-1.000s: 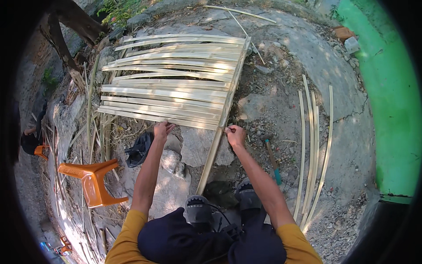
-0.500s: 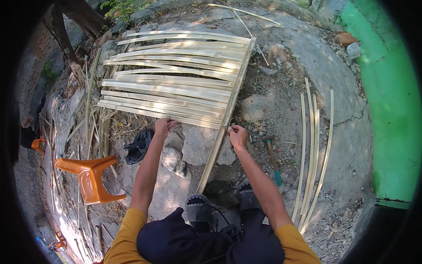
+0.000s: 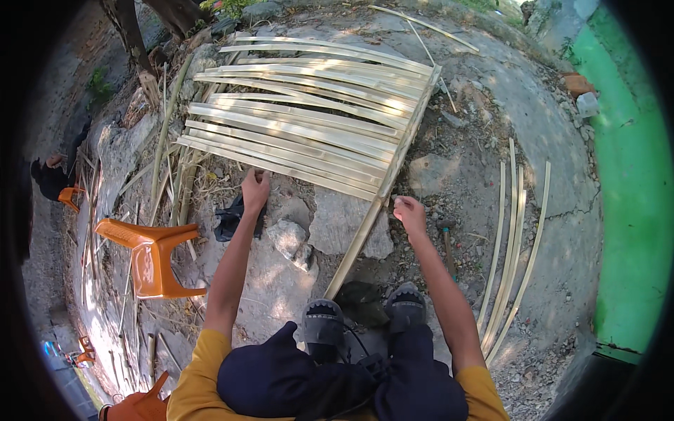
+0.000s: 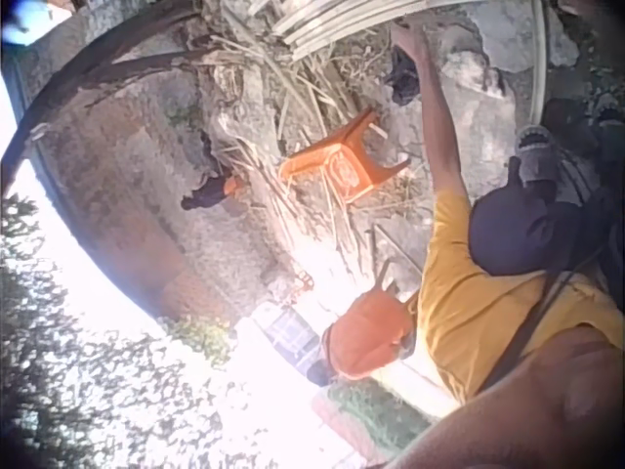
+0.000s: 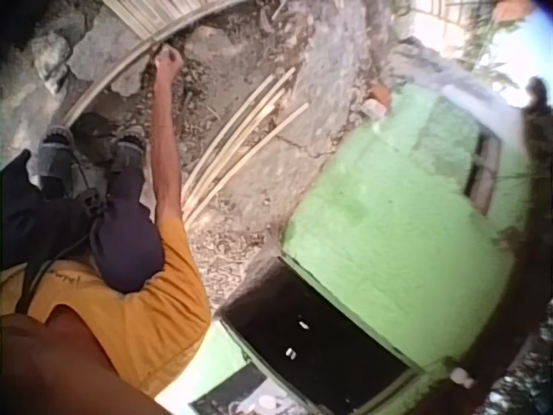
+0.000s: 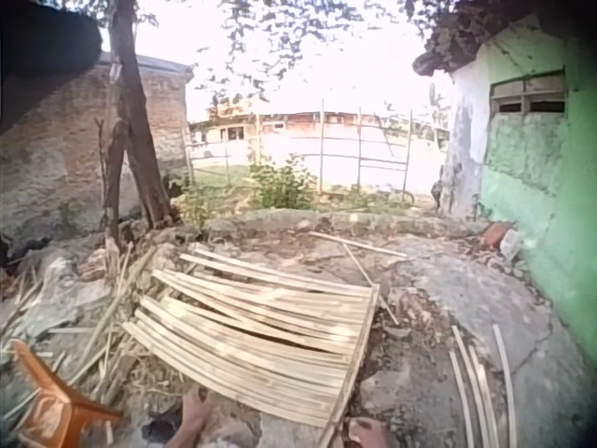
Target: The person hammers a nail into a horizontal bamboo strip to secure it to a vertical bamboo frame, then picks up another bamboo strip and hammers a nail into it to continue building a panel.
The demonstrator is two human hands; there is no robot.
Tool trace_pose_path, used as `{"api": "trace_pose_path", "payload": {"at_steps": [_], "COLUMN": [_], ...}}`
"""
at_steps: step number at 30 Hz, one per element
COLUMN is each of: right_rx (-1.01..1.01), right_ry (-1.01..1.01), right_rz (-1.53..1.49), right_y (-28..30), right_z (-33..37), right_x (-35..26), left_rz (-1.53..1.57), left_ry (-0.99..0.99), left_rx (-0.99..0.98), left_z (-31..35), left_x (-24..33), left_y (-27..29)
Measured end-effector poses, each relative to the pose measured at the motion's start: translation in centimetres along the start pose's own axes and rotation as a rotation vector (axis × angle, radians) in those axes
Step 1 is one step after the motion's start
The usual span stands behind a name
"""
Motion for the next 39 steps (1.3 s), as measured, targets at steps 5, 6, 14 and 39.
{"api": "trace_pose_path", "payload": {"at_steps": [5, 6, 14, 39], "right_rx": [-0.055, -0.056, -0.076, 0.239], "right_ry": [0.15, 0.149, 0.125, 0.419], "right_rz": [0.041, 0.042, 0.2, 1.027], "right_y": [1.7, 2.3, 6.0, 16.8], "right_z": [3.5, 4.3, 8.0, 10.2], "right_x": [-2.3, -2.6, -2.5, 3.2], "left_rz": [-0.278, -0.359, -0.177, -0.844], "left_ry": [-0.031, 0.021, -0.04, 0.263], "left_rx": [0.345, 0.318, 0.27, -0.002], "left_z": [-0.6, -0.3, 3.3, 1.1], "left_x": [-6.1, -7.6, -11.6, -14.3], "left_y": [13.3, 15.3, 13.7, 8.8]}}
Point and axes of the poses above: each hand's wrist, its own z-axis away from the middle knuckle, its own y-axis out of the back of the hand, x = y × z, the point moved 1 cm from there along -z, towards the middle knuckle, and after that the axes turned 13 degrees about y, right-handed, at the moved point
